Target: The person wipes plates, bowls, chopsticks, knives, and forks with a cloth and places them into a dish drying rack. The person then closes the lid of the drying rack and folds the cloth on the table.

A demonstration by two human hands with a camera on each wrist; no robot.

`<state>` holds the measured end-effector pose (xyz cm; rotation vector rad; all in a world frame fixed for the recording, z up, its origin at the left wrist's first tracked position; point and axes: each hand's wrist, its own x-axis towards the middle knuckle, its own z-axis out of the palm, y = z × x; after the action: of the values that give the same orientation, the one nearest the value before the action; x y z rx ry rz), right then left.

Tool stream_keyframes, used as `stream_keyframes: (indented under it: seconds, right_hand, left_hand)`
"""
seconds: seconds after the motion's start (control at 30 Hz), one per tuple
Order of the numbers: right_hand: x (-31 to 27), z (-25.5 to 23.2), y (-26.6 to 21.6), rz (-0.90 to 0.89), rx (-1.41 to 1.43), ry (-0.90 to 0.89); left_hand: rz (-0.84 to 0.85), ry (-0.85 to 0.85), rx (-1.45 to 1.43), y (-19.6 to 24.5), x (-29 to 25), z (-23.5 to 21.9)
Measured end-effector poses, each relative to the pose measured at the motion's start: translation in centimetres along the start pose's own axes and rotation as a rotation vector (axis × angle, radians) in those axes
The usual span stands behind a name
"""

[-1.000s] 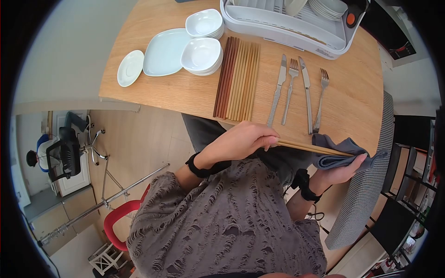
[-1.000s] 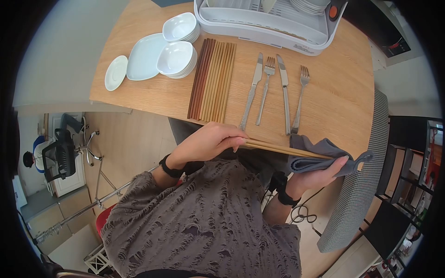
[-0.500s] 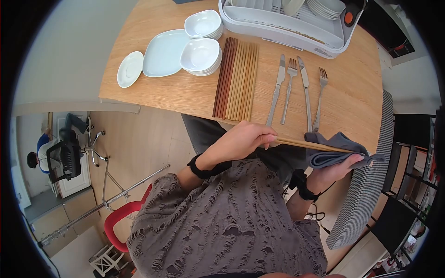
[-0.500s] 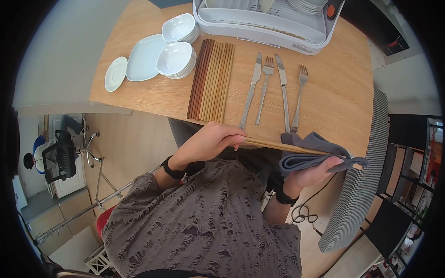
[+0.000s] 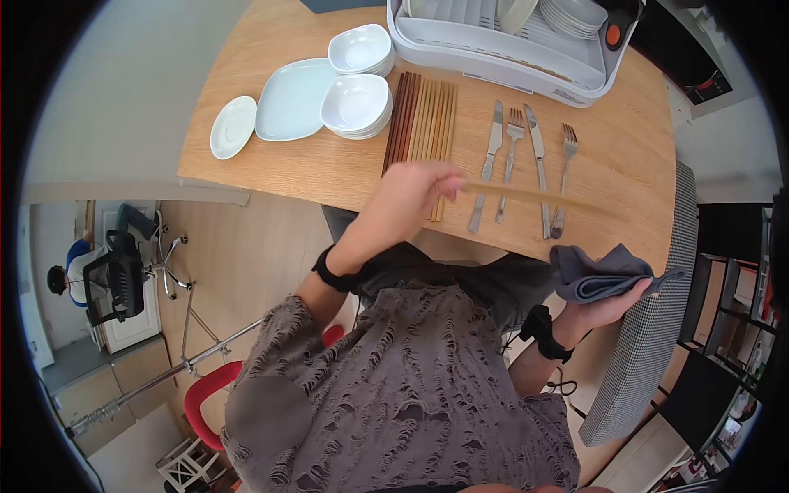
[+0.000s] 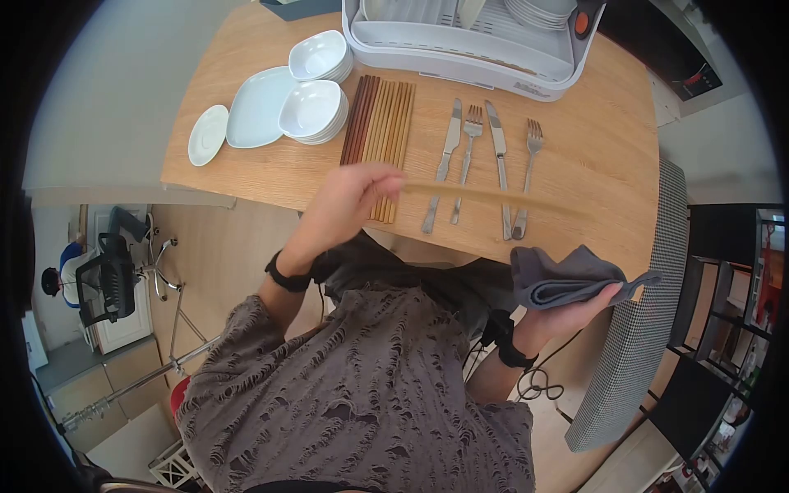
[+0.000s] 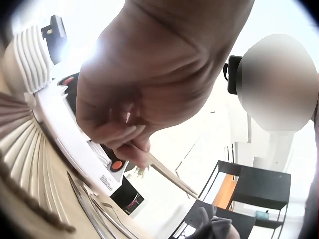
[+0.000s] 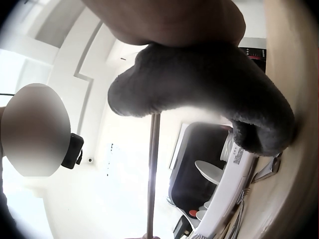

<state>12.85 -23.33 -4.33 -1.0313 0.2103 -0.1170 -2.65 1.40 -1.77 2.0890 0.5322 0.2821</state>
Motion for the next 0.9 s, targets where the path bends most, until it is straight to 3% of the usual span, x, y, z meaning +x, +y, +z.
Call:
stream_keyframes:
  seconds: [0.03,0.13,0.23,0.37,0.43,0.63,0.9]
  right_hand:
    - [0.2,-0.4,0.1,-0.001,0.005,0.007]
    - [0.6,-1.7,0.5,0.02,0.004,-0.016]
    - [0.1,-1.7,0.7,0.044,0.012,-0.024]
    - [-0.4,-1.5,0.3,0.066,0.011,0.009]
    - [-0.3,-1.9,0.4,0.085,0.044,-0.003]
    - [-0.5,-1.0,-0.3,0.122,0.041,0.019]
    - [-0.1,-1.3,-0.3,0.105,0.043,0.018]
  left_hand:
    - [0.132,0.123,0.033,-0.5,1.0,-0.3]
    - [0.17,0.264,0.141,-0.9,5.0,-1.4]
    - [0.251,0.338,0.2,-2.1,8.8,-1.5]
    - [0.219,0.359,0.331,-3.9,13.4,-2.2]
    - [0.304,0.457,0.428,-5.3,15.3,-2.9]
    - [0.207,0.4,0.535,-6.7,19.2,-4.4]
    - [0.306,0.385,0.624,-6.9,21.2,-3.6]
